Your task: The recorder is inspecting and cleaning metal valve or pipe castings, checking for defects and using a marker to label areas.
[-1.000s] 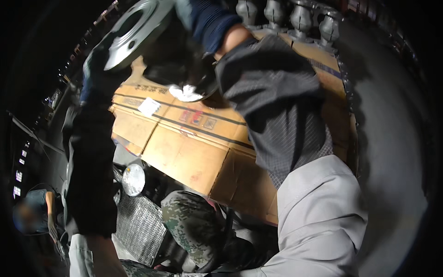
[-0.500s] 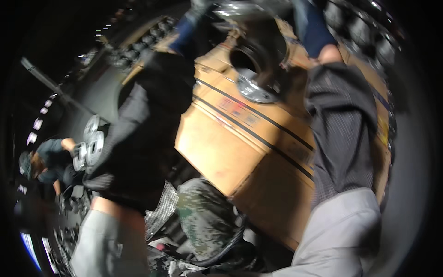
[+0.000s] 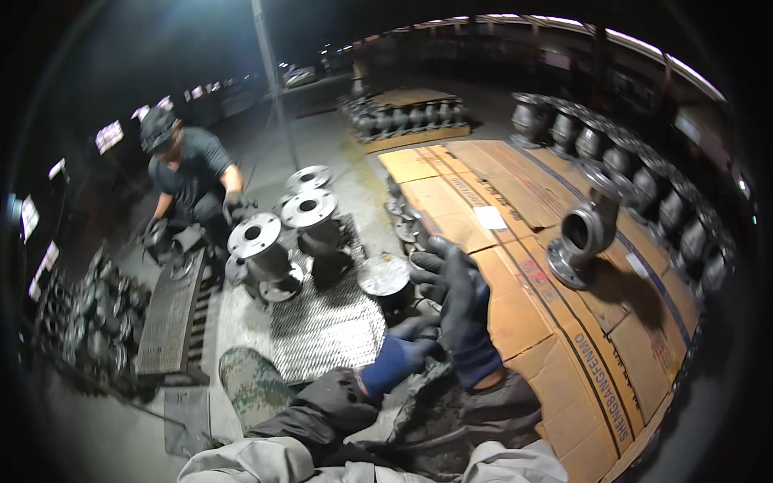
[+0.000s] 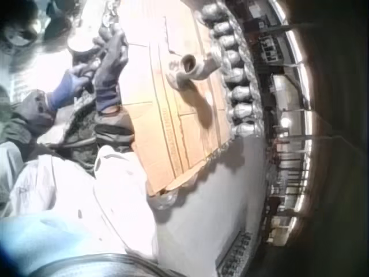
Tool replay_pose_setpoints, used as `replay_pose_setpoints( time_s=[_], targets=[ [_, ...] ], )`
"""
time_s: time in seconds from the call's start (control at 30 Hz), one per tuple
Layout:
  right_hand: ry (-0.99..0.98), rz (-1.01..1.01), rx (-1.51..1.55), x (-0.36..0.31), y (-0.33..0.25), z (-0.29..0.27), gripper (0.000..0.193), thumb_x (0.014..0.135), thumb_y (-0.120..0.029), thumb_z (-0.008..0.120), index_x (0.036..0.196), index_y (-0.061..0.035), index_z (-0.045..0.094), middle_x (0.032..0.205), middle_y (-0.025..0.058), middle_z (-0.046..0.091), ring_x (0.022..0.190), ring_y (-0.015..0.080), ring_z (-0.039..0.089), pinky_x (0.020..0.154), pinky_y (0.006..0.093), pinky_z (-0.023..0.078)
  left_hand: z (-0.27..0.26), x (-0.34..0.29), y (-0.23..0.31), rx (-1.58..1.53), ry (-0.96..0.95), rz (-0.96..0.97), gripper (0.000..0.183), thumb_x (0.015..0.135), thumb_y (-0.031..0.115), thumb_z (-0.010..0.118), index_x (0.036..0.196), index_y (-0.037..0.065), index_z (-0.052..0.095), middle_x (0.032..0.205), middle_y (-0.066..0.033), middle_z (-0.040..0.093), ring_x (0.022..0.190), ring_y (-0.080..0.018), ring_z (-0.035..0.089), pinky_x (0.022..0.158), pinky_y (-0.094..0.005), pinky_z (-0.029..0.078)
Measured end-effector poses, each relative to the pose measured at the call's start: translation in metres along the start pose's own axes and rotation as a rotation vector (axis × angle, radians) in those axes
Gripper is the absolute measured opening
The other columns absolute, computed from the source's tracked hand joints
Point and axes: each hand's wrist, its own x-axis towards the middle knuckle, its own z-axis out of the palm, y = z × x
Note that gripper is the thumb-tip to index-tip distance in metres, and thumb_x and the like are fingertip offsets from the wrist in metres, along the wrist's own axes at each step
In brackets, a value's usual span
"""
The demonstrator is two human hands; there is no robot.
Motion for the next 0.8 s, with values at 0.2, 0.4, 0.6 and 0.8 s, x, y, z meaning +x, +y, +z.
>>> replay_pose_setpoints(
  time_s=[0.2, 0.4, 0.6, 0.8],
  targets=[
    [-0.5, 0.193, 0.139, -0.078, 0.109, 0.085, 0.059, 0.095, -0.048, 0.041, 0.131, -0.0012, 0.042, 0.123, 0.0122, 0.053, 0.111, 0.02, 0.052, 0.093, 0.0328, 0.042, -0.13, -0.065, -0.028, -0.392, 0.398, 0.001, 0.032, 0.088, 0.032, 0.064, 0.103, 0.004, 0.063, 0.08, -0.0042, 0.065, 0.063, -0.0093, 0.058, 0.057, -0.0236, 0.049],
    [-0.575, 0.977, 0.761, -0.103, 0.142, 0.148, 0.05, 0.096, -0.041, 0.045, 0.127, -0.0024, 0.045, 0.121, 0.0072, 0.053, 0.112, 0.0192, 0.05, 0.101, 0.0332, 0.037, -0.2, -0.106, -0.082, 0.123, 0.801, 0.024, 0.029, 0.083, 0.027, 0.069, 0.093, -0.001, 0.066, 0.08, -0.0058, 0.067, 0.069, -0.0107, 0.058, 0.065, -0.027, 0.049],
    [-0.332, 0.202, -0.513, -0.117, 0.072, 0.138, 0.017, 0.087, -0.004, 0.054, 0.098, 0.0065, 0.061, 0.089, 0.013, 0.064, 0.089, 0.0248, 0.06, 0.08, 0.032, 0.048, -0.277, -0.137, -0.093, 0.506, 1.136, -0.194, 0.032, 0.081, 0.031, 0.063, 0.09, 0.001, 0.062, 0.074, -0.0181, 0.065, 0.074, -0.032, 0.066, 0.066, -0.0406, 0.051],
    [-0.767, -0.298, -0.919, -0.15, 0.128, 0.172, 0.025, 0.073, -0.019, 0.073, 0.086, -0.0008, 0.062, 0.082, 0.0139, 0.06, 0.075, 0.0304, 0.06, 0.067, 0.037, 0.047, -0.234, -0.119, -0.08, 0.661, 0.939, -0.232, 0.034, 0.086, 0.039, 0.055, 0.092, 0.006, 0.062, 0.079, -0.0224, 0.063, 0.075, -0.0412, 0.061, 0.065, -0.0479, 0.048]
  ],
)
